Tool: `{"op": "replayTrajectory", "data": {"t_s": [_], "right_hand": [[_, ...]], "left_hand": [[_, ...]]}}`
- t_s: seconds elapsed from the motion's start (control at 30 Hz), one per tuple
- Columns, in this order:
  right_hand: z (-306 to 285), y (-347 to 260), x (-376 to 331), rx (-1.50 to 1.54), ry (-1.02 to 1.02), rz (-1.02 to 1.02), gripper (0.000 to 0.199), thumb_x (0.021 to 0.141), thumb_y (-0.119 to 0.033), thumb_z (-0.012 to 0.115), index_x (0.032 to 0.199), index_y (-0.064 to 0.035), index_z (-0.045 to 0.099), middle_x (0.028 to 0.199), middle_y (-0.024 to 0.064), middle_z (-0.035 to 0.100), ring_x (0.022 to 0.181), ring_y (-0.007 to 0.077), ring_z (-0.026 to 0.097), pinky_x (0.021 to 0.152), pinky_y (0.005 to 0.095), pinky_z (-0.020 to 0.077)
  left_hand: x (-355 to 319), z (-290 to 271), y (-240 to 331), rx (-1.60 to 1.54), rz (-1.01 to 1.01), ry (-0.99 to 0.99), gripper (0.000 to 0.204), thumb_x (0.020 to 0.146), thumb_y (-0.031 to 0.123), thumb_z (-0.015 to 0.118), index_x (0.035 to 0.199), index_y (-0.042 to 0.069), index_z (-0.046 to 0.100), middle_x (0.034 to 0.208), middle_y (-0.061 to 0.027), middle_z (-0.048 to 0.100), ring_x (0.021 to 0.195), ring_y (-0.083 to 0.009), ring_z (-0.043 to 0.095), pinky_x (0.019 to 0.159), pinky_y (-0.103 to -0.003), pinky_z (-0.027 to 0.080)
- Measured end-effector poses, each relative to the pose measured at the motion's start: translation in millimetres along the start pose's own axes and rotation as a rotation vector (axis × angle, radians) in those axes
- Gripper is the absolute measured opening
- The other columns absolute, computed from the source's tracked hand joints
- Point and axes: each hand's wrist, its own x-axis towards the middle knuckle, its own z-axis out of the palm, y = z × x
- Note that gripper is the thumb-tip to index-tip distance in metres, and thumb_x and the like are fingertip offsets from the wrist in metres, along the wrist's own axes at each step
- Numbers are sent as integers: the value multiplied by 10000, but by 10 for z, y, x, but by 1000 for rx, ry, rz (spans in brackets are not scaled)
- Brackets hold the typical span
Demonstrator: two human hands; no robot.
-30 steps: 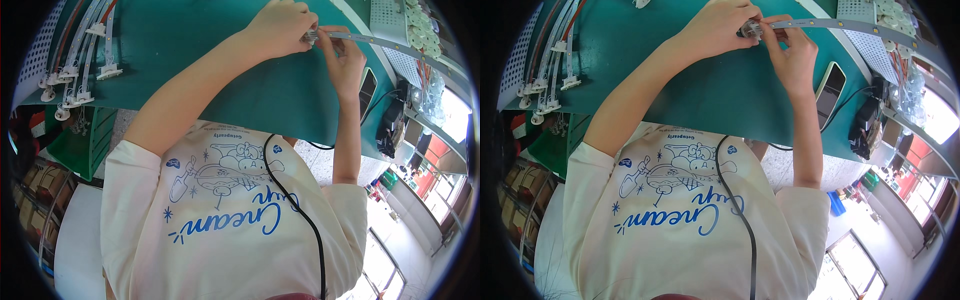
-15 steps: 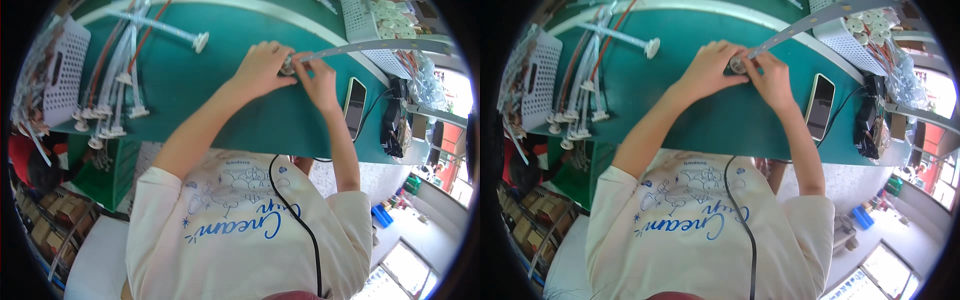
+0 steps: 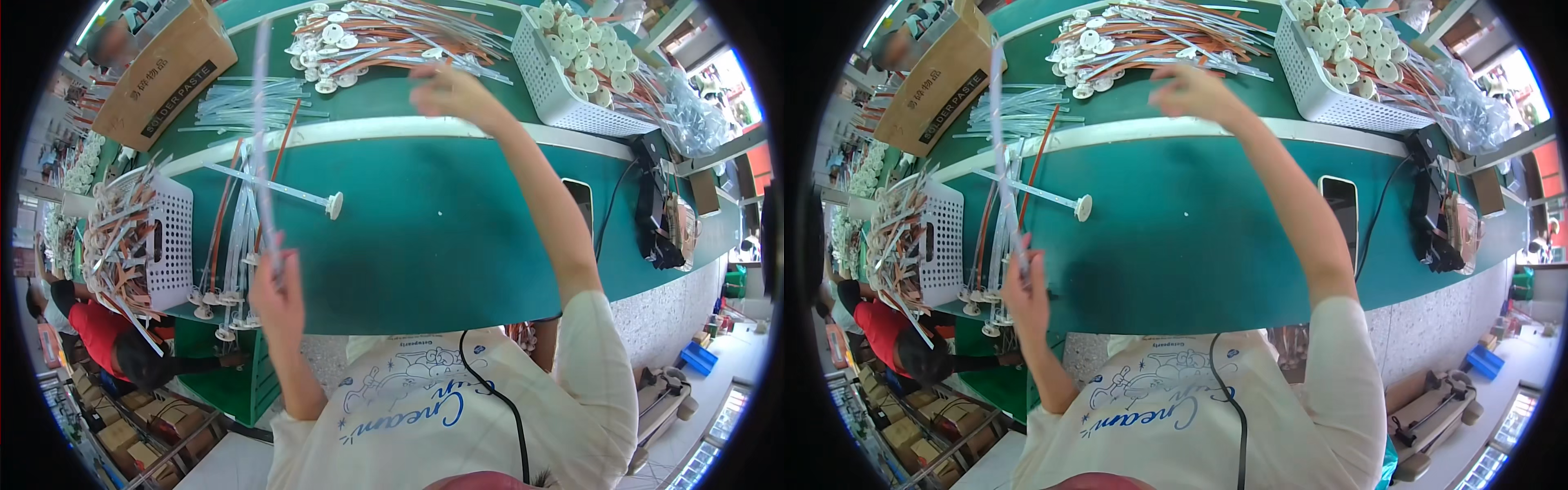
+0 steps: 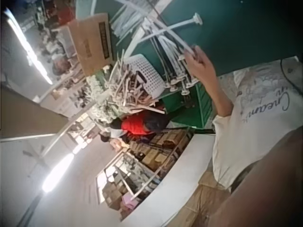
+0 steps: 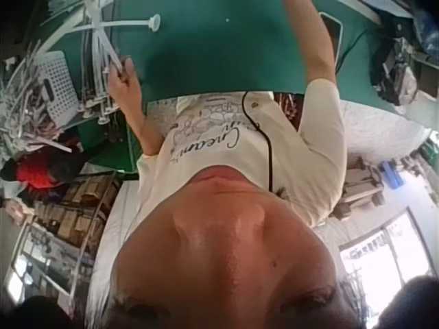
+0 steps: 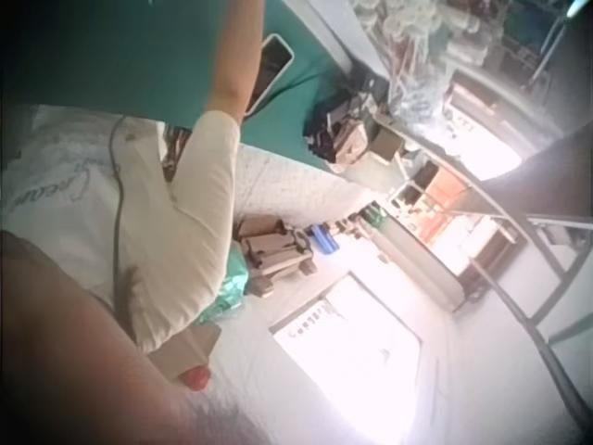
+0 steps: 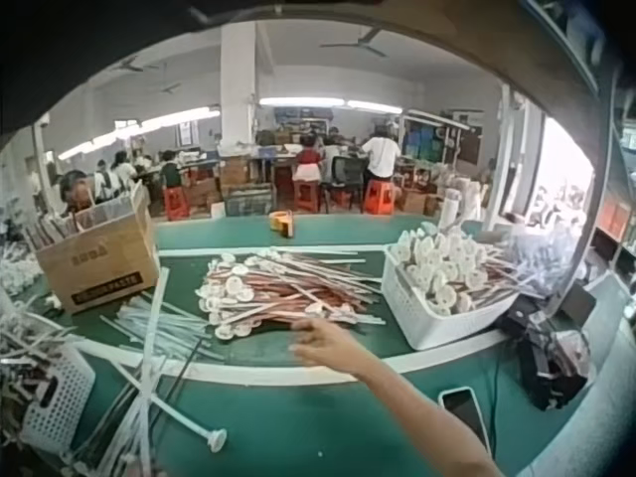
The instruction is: The person assembles light fixtures by peeling the adhesive backing from LED strips, attaching the strips to circular plastic bases by hand, and setting the assembled components on the table.
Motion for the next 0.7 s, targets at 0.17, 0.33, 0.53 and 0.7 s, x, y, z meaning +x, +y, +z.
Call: {"op": "replayTrajectory", "data": {"t_s": [0.17, 0.33, 0.53, 0.7], "right_hand": [[-335, 437, 1115, 110, 785, -25, 523, 795, -252, 675, 1200, 12, 476, 949, 158, 604, 875, 178, 602, 728, 265, 474], [-415, -60, 1239, -221, 877, -128, 331, 861, -207, 592, 1048, 65, 572, 928, 120, 608, 829, 166, 596, 683, 238, 449], [-680, -1053, 838, -370, 860, -615, 237, 894, -223, 555, 971, -11, 631, 797, 72, 661, 710, 107, 627, 643, 246, 482], [-690, -1742, -159, -94, 675, -562, 186, 896, -183, 565, 943, -10, 612, 787, 43, 628, 681, 107, 602, 630, 189, 478]], "left_hand": [[-35, -467, -329, 304, 66, 198, 397, 869, 130, 572, 1233, 2, 478, 1098, -179, 555, 997, -273, 552, 821, -364, 439], [-53, -346, -265, 390, 113, 239, 456, 870, 192, 568, 1273, 19, 443, 1253, -192, 424, 1154, -331, 418, 940, -410, 353], [-126, -91, -102, 256, 230, 243, 423, 847, 128, 582, 1239, 9, 476, 1200, -167, 484, 1102, -322, 465, 932, -390, 365], [214, 202, 156, -134, 279, 121, 476, 822, 113, 612, 1258, 10, 450, 1199, -151, 493, 1040, -279, 505, 874, -361, 413]]}}
